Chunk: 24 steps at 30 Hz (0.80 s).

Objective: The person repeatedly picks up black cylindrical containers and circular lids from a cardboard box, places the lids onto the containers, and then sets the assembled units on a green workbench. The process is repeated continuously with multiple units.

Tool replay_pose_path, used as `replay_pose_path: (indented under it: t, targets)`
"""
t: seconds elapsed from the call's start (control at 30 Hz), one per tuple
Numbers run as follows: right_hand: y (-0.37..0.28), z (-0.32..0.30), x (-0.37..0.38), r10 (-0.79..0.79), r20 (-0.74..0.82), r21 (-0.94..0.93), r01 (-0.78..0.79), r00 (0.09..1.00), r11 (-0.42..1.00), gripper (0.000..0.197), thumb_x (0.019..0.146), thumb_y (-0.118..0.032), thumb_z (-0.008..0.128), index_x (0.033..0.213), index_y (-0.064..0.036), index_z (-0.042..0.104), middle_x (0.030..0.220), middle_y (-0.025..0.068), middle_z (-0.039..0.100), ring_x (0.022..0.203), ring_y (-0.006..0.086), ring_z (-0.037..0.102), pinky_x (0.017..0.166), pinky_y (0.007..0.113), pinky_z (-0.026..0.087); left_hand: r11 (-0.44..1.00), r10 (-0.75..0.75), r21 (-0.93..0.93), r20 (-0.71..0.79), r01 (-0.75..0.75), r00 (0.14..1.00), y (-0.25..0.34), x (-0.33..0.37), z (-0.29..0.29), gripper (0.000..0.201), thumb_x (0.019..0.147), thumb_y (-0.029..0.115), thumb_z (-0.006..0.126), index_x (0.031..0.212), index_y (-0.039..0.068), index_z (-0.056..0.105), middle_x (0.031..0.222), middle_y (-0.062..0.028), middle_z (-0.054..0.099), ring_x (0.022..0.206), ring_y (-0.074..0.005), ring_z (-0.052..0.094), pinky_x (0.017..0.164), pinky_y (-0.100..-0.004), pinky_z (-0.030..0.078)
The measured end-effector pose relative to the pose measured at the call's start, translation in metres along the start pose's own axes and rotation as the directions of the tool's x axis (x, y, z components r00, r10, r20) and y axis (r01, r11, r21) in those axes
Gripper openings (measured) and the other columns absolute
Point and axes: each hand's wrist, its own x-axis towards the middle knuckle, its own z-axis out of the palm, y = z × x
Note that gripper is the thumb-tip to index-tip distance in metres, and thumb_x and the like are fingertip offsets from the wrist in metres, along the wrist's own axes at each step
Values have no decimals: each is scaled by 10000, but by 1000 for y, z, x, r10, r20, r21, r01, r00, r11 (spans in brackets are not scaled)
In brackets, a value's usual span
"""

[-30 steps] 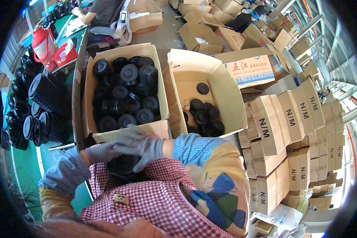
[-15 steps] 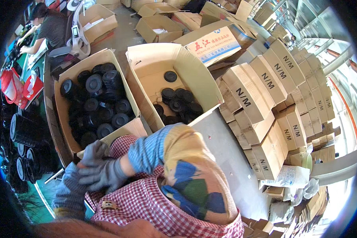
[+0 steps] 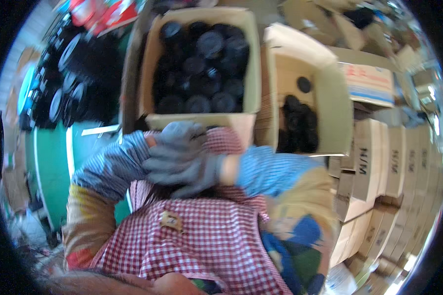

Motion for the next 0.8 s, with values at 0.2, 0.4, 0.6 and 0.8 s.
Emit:
replay_pose_path:
  t: [0.2, 0.4, 0.6, 0.8]
  targets:
    - [13, -10, -17, 238, 364, 84, -286, 900, 954, 703, 821, -558, 678, 1428, -218, 575, 1574, 132, 379, 1493, 358, 267, 1197, 608, 151, 903, -161, -235, 591, 360, 790, 14, 14, -57, 319, 996, 386, 578, 1118, 113, 690, 1105, -94, 693, 1033, -285, 668, 833, -445, 537]
    - [12, -31, -17, 264, 269, -55, -258, 927, 964, 706, 776, -621, 671, 1338, -194, 651, 1489, 83, 510, 1465, 371, 327, 1164, 670, 141, 887, 90, -448, 398, 108, 913, -12, 1, -53, 434, 990, 427, 585, 1286, 116, 650, 1309, -141, 642, 1163, -349, 641, 956, -450, 521]
    - [-4, 9, 0, 214, 414, -110, -185, 885, 977, 672, 921, -632, 522, 1498, -289, 501, 1656, 104, 284, 1550, 390, 139, 1202, 662, 16, 792, -211, -453, 428, 410, 879, -4, -1, -48, 393, 992, 404, 601, 1190, 68, 652, 1110, -196, 698, 1063, -394, 665, 903, -471, 521]
    - [-11, -15, 5, 363, 18, -108, -359, 932, 927, 640, 1017, -569, 442, 1463, -118, 526, 1590, 167, 368, 1517, 395, 240, 1206, 636, 136, 869, -367, -385, -83, 310, 926, -8, -30, -90, 243, 933, 253, 660, 1096, 73, 679, 989, -146, 700, 896, -360, 688, 798, -462, 553]
